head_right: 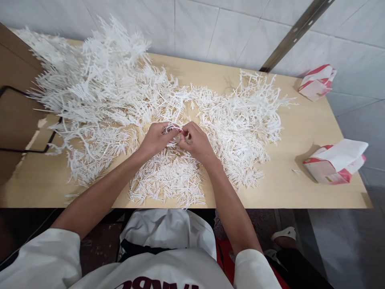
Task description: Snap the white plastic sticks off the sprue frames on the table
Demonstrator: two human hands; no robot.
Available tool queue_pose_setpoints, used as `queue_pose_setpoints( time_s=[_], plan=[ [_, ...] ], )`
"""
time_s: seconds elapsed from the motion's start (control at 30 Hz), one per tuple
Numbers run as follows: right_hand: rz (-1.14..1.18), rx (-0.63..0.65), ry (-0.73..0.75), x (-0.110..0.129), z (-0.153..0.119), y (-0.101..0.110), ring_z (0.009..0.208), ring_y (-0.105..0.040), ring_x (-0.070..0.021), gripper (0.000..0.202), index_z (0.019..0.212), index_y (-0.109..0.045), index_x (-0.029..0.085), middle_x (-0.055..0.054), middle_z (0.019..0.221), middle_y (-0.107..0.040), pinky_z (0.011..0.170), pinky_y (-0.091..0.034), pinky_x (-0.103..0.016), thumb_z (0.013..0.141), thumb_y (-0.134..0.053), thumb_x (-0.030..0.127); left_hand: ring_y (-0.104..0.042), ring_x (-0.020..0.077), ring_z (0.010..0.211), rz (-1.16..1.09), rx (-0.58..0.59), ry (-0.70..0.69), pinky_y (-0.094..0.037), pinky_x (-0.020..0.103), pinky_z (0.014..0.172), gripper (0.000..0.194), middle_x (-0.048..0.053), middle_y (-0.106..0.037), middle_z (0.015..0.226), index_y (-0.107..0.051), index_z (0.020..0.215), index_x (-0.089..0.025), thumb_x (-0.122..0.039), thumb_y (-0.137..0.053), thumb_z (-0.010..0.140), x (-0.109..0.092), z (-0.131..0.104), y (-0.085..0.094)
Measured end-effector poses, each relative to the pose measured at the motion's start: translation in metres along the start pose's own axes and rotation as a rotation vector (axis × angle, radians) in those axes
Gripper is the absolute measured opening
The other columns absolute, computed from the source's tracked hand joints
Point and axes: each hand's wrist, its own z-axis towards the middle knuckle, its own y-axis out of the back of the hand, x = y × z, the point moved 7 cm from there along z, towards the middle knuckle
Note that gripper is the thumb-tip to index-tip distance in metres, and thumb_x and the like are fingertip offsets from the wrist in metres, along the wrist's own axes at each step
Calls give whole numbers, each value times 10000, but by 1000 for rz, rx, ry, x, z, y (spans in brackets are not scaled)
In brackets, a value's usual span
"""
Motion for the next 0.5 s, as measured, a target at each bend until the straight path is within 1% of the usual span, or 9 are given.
queue_pose_setpoints(
  time_s=[0.03,0.1,0.17,0.23,0.3,0.37,0.4,0.43,0.5],
  plan=[
    [25,-1,-9,1,0,0,669,-489,-94,113,804,-500,233,32,784,-543,633,-438,-268,780,-554,137,-541,112,653,-31,-5,-7,-395,253,629,240,5,-656,736,-663,800,-169,-364,-541,870,0,2,3],
    [94,-49,-57,0,-1,2,674,-512,-92,64,821,-515,233,31,786,-566,643,-453,-266,823,-542,175,-544,111,678,-63,-15,-26,-403,249,641,264,6,-655,760,-653,813,-170,-414,-564,863,-2,4,7],
    [175,-145,-121,-5,-2,8,700,-554,-95,24,859,-533,235,23,807,-601,660,-477,-268,876,-520,246,-511,101,638,-73,-19,-25,-393,242,610,306,-1,-622,716,-631,791,-169,-455,-557,867,-2,5,10],
    [235,-263,-175,-12,-4,16,718,-594,-99,91,896,-540,240,16,826,-626,674,-498,-271,905,-510,326,-486,93,608,-68,-9,-28,-384,238,590,318,-7,-598,686,-624,790,-170,-469,-553,871,-4,4,9],
    [254,-388,-207,-18,-7,25,741,-622,-105,139,929,-547,248,8,852,-641,692,-515,-276,911,-513,381,-505,93,622,-63,15,-39,-394,235,604,281,-6,-619,716,-640,845,-176,-454,-601,844,-6,3,8],
    [220,-468,-217,-20,-8,33,790,-637,-115,175,969,-571,255,-10,931,-657,712,-525,-282,901,-534,412,-545,101,667,-66,35,-41,-412,234,633,254,1,-656,775,-654,887,-180,-421,-654,807,-8,1,6],
    [190,-475,-209,-19,-7,35,828,-640,-122,189,979,-591,257,-22,991,-662,723,-527,-287,892,-548,420,-558,105,687,-63,32,-38,-417,236,645,243,5,-665,791,-658,883,-178,-405,-668,797,-8,1,6],
    [163,-452,-196,-17,-6,35,863,-641,-131,199,976,-613,258,-31,1034,-664,732,-529,-292,888,-555,427,-564,109,700,-56,21,-35,-419,238,653,231,8,-668,796,-660,870,-176,-395,-669,796,-8,1,7],
    [138,-328,-170,-13,-1,30,882,-645,-144,226,958,-652,261,-33,1035,-680,736,-532,-304,901,-532,444,-558,111,704,-42,-35,-29,-415,244,659,226,10,-662,787,-660,849,-175,-399,-640,821,-6,2,11]
  ],
)
